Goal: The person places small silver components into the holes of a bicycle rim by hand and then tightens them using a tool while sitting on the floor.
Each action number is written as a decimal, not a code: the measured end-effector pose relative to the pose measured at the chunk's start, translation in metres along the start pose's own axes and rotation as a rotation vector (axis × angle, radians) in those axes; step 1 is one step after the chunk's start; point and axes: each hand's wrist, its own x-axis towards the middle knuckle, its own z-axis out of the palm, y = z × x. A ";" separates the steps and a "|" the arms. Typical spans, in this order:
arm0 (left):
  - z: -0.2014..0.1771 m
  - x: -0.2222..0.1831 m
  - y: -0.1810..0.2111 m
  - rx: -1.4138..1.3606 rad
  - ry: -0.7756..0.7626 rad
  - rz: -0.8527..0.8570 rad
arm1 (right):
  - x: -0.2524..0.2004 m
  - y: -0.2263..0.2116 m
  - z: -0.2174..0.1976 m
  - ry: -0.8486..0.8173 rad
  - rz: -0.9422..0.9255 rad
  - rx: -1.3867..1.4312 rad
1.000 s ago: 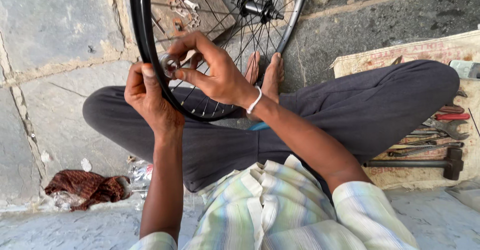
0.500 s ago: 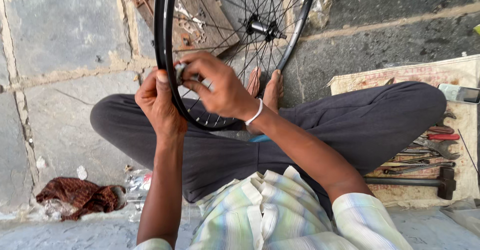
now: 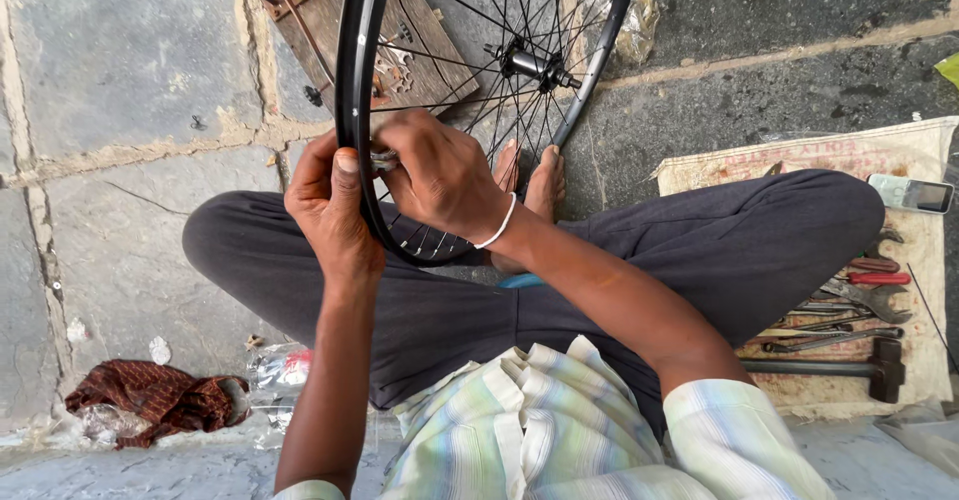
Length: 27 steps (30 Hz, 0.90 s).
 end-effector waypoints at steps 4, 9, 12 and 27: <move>0.001 0.003 -0.002 0.031 -0.002 0.027 | 0.000 0.003 0.005 0.123 -0.153 -0.105; -0.003 -0.002 -0.005 0.054 0.086 -0.009 | -0.009 0.004 0.013 0.026 -0.031 -0.017; 0.003 0.003 -0.003 0.074 0.127 0.016 | -0.005 0.008 0.013 0.070 -0.079 -0.074; -0.002 0.003 -0.002 0.045 0.053 -0.023 | 0.000 -0.002 0.002 0.046 -0.082 -0.022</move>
